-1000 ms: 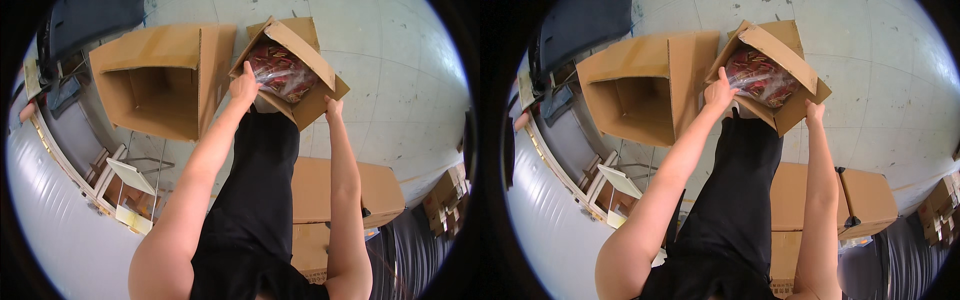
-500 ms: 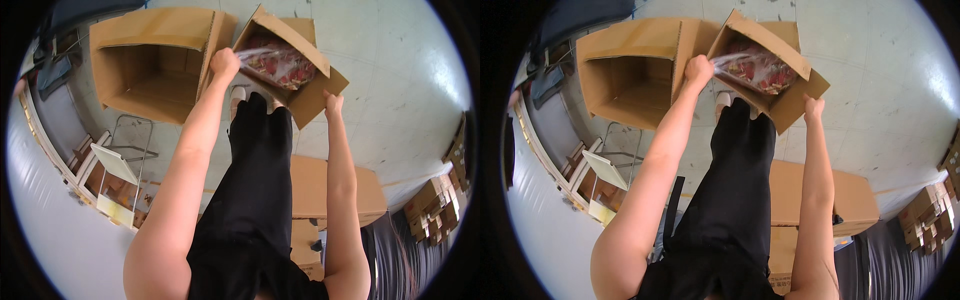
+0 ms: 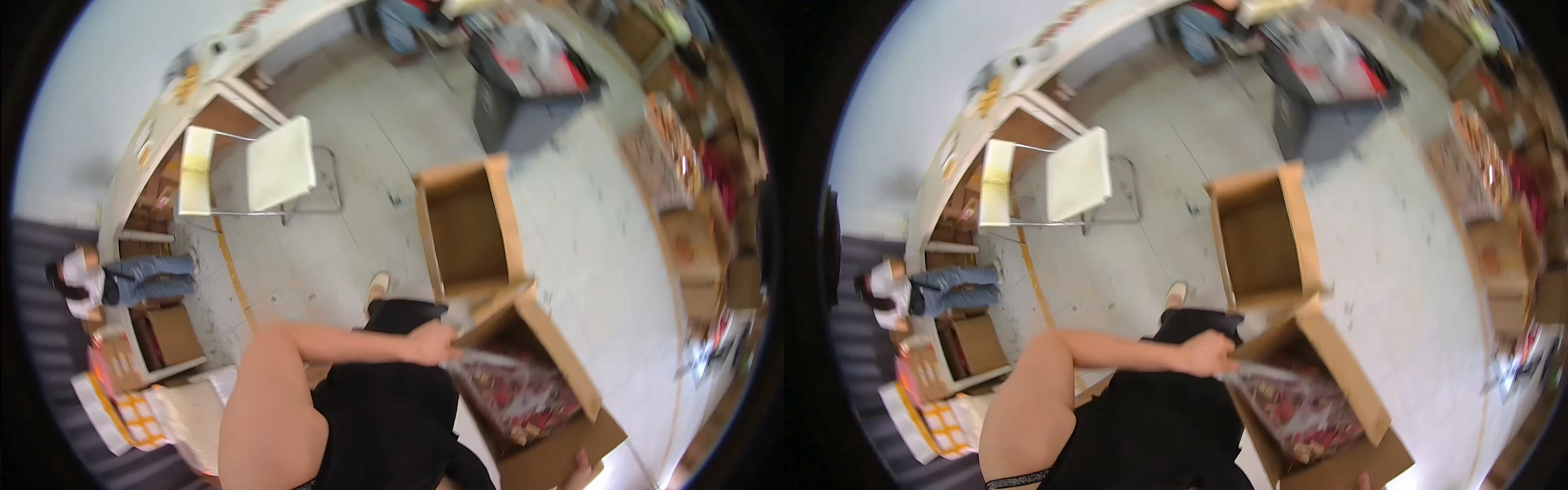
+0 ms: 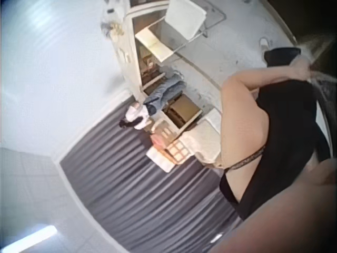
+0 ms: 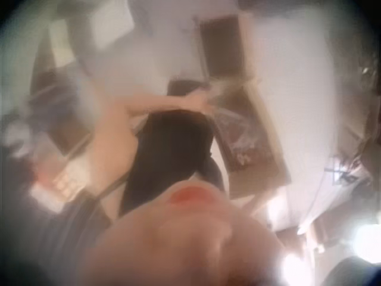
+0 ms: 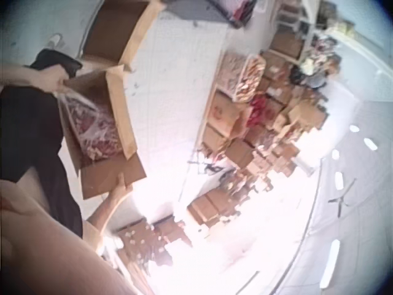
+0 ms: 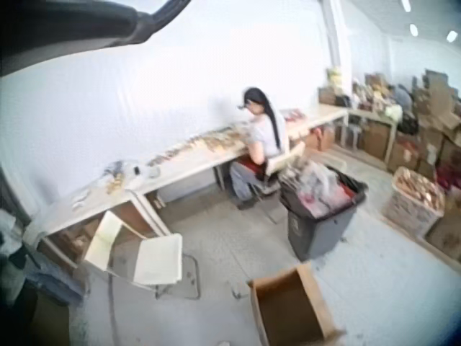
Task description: The person assembles small cosmetic compacts by placing colored inserts into black trays and arranging them on a table. They then gather the inserts, pour them from a plastic bag onto the table, and continue organizing the components.
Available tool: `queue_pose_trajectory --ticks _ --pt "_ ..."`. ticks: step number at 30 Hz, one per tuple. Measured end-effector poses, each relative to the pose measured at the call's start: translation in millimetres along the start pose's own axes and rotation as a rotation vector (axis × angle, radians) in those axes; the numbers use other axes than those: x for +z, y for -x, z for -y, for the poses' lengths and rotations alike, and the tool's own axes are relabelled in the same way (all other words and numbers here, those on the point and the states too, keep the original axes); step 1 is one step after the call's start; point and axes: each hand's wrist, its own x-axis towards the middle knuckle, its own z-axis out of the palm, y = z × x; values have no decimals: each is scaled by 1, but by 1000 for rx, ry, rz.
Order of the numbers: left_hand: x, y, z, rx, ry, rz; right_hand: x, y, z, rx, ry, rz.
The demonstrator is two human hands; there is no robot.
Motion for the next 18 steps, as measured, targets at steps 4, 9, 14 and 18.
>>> queue_pose_trajectory --ticks 4,9,14,18 --pt "-68 66 15 -148 -1 -200 66 -84 2 -201 318 325" --pt "-206 133 94 -474 178 -534 324 -45 188 -647 243 386" --pt "-395 207 119 -496 -30 -920 462 48 316 -478 -42 706" --pt "-515 234 107 -453 -64 -1019 545 85 405 -561 -299 793"
